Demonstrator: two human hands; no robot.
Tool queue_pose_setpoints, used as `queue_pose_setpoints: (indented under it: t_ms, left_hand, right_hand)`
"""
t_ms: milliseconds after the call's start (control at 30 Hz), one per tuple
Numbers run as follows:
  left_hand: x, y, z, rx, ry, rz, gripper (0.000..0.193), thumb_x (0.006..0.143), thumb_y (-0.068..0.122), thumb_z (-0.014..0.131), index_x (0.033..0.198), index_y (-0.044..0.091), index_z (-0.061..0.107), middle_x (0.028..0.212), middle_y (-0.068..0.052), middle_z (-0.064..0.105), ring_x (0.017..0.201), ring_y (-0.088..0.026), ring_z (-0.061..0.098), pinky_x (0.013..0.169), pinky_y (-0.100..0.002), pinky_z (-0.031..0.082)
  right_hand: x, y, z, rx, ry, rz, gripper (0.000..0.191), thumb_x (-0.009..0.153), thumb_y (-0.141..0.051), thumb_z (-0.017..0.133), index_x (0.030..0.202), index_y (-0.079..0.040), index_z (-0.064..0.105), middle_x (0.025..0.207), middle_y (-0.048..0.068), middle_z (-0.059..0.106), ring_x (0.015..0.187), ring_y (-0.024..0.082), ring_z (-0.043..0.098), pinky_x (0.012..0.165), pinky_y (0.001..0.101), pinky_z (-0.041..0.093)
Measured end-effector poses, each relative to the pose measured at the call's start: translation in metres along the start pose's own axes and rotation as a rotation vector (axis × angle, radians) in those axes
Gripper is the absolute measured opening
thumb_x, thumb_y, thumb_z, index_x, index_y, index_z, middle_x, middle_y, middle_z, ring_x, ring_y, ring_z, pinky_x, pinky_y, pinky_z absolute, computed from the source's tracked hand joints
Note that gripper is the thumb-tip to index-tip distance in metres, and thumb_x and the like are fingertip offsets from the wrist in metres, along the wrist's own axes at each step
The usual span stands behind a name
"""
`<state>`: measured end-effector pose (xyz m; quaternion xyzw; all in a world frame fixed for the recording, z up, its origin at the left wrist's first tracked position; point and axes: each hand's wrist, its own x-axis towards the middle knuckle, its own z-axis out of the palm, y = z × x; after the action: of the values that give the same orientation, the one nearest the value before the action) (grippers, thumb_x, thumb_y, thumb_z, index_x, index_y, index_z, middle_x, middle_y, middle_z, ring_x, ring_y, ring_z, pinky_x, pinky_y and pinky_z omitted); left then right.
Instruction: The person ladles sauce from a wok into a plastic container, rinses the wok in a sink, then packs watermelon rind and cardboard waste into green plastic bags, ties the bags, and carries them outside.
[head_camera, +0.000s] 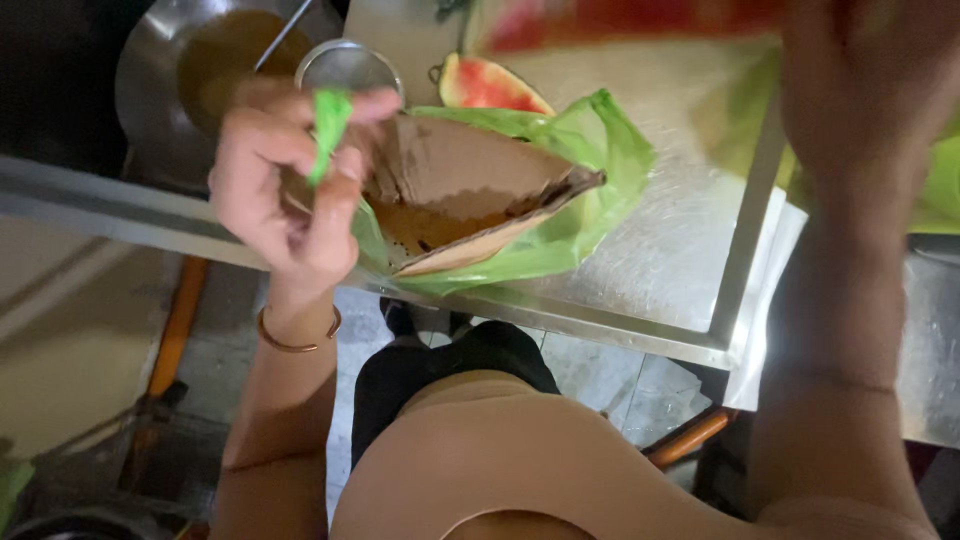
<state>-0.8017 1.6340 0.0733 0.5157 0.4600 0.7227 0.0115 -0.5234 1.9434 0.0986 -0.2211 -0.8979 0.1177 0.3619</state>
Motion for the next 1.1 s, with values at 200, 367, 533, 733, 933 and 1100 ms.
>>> queue_pose_setpoints:
  t_ms: [200,367,533,733,933,1100]
  left_hand:
    - [0.015,0.005,0.015,0.028,-0.062,0.057,0.018,0.098,-0.003,0.056,0.093,0.003,0.04,0.116,-0.029,0.068,0.122,-0.03,0.068,0.093,-0.029,0.051]
    - [0.018,0.0,0.02,-0.009,-0.019,-0.157,0.023,0.096,-0.002,0.059,0.088,0.001,0.038,0.117,-0.032,0.072,0.1,-0.021,0.064,0.08,-0.024,0.044]
    - [0.014,-0.004,0.016,0.028,-0.025,-0.024,0.021,0.098,-0.001,0.06,0.089,0.001,0.041,0.11,-0.026,0.068,0.098,-0.02,0.059,0.077,-0.025,0.042]
    - [0.002,-0.021,0.012,0.057,0.05,0.052,0.02,0.098,-0.001,0.062,0.088,0.0,0.045,0.099,-0.019,0.063,0.083,-0.017,0.049,0.068,-0.026,0.037]
    - [0.015,-0.047,0.03,0.194,0.215,0.234,0.019,0.098,0.0,0.065,0.087,0.0,0.049,0.088,-0.012,0.058,0.068,-0.013,0.039,0.06,-0.028,0.031]
    - [0.048,-0.066,0.072,0.177,-0.014,0.502,0.005,0.102,0.006,0.064,0.098,0.003,0.063,0.082,-0.006,0.061,0.069,-0.02,0.054,0.063,-0.033,0.039]
  right_hand:
    - [-0.013,-0.093,-0.022,-0.183,-0.026,-0.358,0.032,0.103,0.005,0.073,0.131,0.0,0.059,0.111,0.017,0.062,0.095,0.031,0.066,0.078,0.0401,0.053]
    - [-0.023,-0.099,0.028,0.443,-0.147,-0.326,0.041,0.108,0.002,0.07,0.142,-0.002,0.047,0.133,0.017,0.053,0.114,0.032,0.063,0.095,0.0389,0.062]
    - [-0.056,-0.091,0.074,0.836,-0.46,0.113,0.051,0.108,0.001,0.064,0.152,-0.002,0.037,0.142,0.018,0.052,0.119,0.028,0.066,0.096,0.0382,0.065]
    - [-0.057,-0.077,0.097,1.086,-0.539,0.332,0.063,0.099,0.006,0.058,0.154,-0.001,0.027,0.147,0.017,0.05,0.121,0.028,0.061,0.092,0.0383,0.056]
    - [-0.028,-0.064,0.035,0.548,-0.414,-0.158,0.049,0.105,0.001,0.057,0.149,0.001,0.034,0.143,0.029,0.055,0.112,0.037,0.062,0.095,0.0458,0.055]
    - [-0.029,-0.056,0.005,0.799,-0.336,-0.231,0.048,0.11,-0.035,0.046,0.148,-0.006,0.036,0.135,0.029,0.059,0.101,0.032,0.073,0.079,0.0332,0.065]
